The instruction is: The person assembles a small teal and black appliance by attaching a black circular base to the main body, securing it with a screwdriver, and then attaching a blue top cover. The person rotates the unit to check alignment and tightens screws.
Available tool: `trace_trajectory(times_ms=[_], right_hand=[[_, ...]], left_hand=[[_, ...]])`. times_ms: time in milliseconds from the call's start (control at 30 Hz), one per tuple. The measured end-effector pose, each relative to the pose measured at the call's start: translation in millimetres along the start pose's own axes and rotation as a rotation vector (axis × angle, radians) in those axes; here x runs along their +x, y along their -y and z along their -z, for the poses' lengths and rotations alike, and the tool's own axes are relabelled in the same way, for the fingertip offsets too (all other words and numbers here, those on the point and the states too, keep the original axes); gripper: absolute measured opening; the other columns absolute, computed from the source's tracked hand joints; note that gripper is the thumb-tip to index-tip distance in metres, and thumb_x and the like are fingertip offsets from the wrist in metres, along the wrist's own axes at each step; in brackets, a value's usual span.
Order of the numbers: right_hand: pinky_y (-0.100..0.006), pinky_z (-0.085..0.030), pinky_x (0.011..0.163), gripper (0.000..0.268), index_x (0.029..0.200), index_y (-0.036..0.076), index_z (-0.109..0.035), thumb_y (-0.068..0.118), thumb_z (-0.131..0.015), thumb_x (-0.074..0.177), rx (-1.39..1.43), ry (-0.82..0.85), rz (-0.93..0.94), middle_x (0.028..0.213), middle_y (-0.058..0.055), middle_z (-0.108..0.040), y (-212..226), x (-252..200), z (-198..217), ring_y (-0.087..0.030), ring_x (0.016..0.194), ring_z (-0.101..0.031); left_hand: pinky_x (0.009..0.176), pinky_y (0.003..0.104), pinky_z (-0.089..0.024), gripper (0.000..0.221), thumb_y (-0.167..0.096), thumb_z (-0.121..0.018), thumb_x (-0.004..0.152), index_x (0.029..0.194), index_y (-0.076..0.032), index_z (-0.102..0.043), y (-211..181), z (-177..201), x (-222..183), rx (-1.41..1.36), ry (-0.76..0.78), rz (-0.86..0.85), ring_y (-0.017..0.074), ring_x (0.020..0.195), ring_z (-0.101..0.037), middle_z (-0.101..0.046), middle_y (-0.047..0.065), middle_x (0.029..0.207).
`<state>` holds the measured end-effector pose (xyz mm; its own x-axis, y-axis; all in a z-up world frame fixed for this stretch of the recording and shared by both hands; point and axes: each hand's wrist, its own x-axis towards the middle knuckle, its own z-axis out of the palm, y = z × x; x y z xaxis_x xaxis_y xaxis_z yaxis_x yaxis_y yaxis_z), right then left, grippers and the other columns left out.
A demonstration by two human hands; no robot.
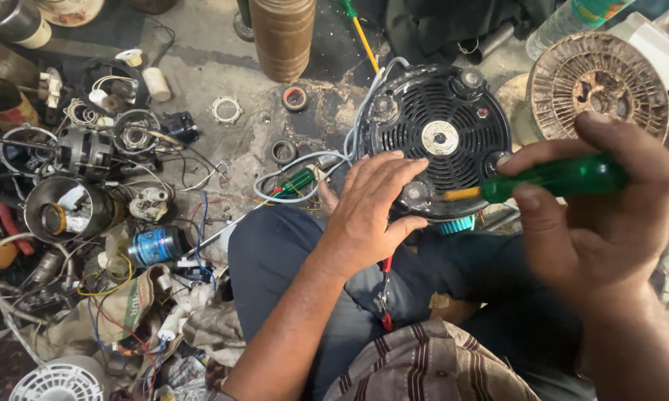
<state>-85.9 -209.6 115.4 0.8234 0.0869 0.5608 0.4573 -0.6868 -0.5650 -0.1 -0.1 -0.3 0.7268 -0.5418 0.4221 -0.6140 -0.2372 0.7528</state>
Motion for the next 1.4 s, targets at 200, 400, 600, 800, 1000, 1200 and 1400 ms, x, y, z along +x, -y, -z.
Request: trace_trajectory(times_ms=[200, 400, 600, 800, 1000, 1200, 1400], right_hand=[[-0.031, -0.065, 0.088, 0.056, 0.149, 0.002, -0.027, 0.002, -0.068, 0.111, -0.001, -0.012, -0.003, 0.14, -0.014, -0.044, 0.2, 0.1, -4.1, -0.028, 0.107, -0.075], [-0.031, -0.061, 0.088, 0.054, 0.15, 0.001, -0.027, 0.003, -0.067, 0.113, -0.018, 0.021, -0.015, 0.129, -0.012, -0.049, 0.8, 0.4, 2.4, -0.027, 0.106, -0.076], [-0.03, -0.061, 0.086, 0.052, 0.151, 0.004, -0.028, 0.004, -0.065, 0.115, 0.01, -0.016, -0.013, 0.126, -0.015, -0.05, -0.3, -1.1, 0.9, -0.024, 0.103, -0.072], [-0.03, -0.064, 0.086, 0.052, 0.152, 0.002, -0.026, 0.003, -0.063, 0.115, 0.038, -0.039, -0.091, 0.116, -0.015, -0.055, -2.6, -7.3, 3.6, -0.025, 0.103, -0.074], [-0.031, -0.062, 0.087, 0.051, 0.154, 0.004, -0.026, 0.0, -0.062, 0.118, 0.034, -0.052, -0.113, 0.114, -0.02, -0.056, -4.2, -13.5, 5.0, -0.026, 0.104, -0.075], [-0.029, -0.064, 0.085, 0.051, 0.154, 0.003, -0.026, 0.001, -0.063, 0.118, 0.02, -0.06, -0.087, 0.114, -0.017, -0.064, -2.7, -14.9, 7.5, -0.025, 0.101, -0.074], [-0.029, -0.066, 0.084, 0.051, 0.15, 0.003, -0.028, 0.001, -0.065, 0.116, 0.007, -0.069, -0.061, 0.115, -0.017, -0.054, -4.3, -14.0, 2.6, -0.025, 0.101, -0.075]], left_hand=[[0.124, 0.051, -0.03, 0.082, -0.028, -0.088, 0.075, 0.147, -0.018, -0.05, -0.7, -0.1, -0.3, 0.014, 0.003, 0.004, 0.0311, 0.142, -0.047, -0.056, 0.009, 0.145], [0.123, 0.051, -0.031, 0.081, -0.029, -0.088, 0.075, 0.146, -0.019, -0.051, -0.6, -0.3, 0.0, 0.011, 0.016, 0.031, 0.031, 0.142, -0.046, -0.056, 0.009, 0.145], [0.123, 0.051, -0.031, 0.08, -0.028, -0.088, 0.076, 0.147, -0.016, -0.051, -1.4, 2.7, 2.1, 0.002, 0.004, -0.006, 0.0307, 0.143, -0.046, -0.056, 0.009, 0.145], [0.12, 0.053, -0.032, 0.033, -0.028, -0.082, 0.08, 0.11, -0.02, -0.07, -9.7, -1.8, 4.5, 0.036, -0.05, -0.014, 0.0312, 0.14, -0.048, -0.06, 0.005, 0.136], [0.121, 0.053, -0.029, 0.02, -0.027, -0.079, 0.081, 0.097, -0.019, -0.071, -10.4, -4.7, 7.5, -0.045, -0.051, -0.028, 0.0312, 0.139, -0.048, -0.059, 0.004, 0.134], [0.12, 0.054, -0.029, 0.021, -0.028, -0.079, 0.082, 0.099, -0.019, -0.071, -13.6, -0.1, 7.9, -0.011, -0.025, 0.001, 0.031, 0.139, -0.047, -0.058, 0.003, 0.136], [0.119, 0.055, -0.028, 0.021, -0.028, -0.08, 0.08, 0.098, -0.019, -0.072, -15.2, 0.7, 8.6, -0.002, -0.016, 0.018, 0.0313, 0.139, -0.047, -0.059, 0.003, 0.134]])
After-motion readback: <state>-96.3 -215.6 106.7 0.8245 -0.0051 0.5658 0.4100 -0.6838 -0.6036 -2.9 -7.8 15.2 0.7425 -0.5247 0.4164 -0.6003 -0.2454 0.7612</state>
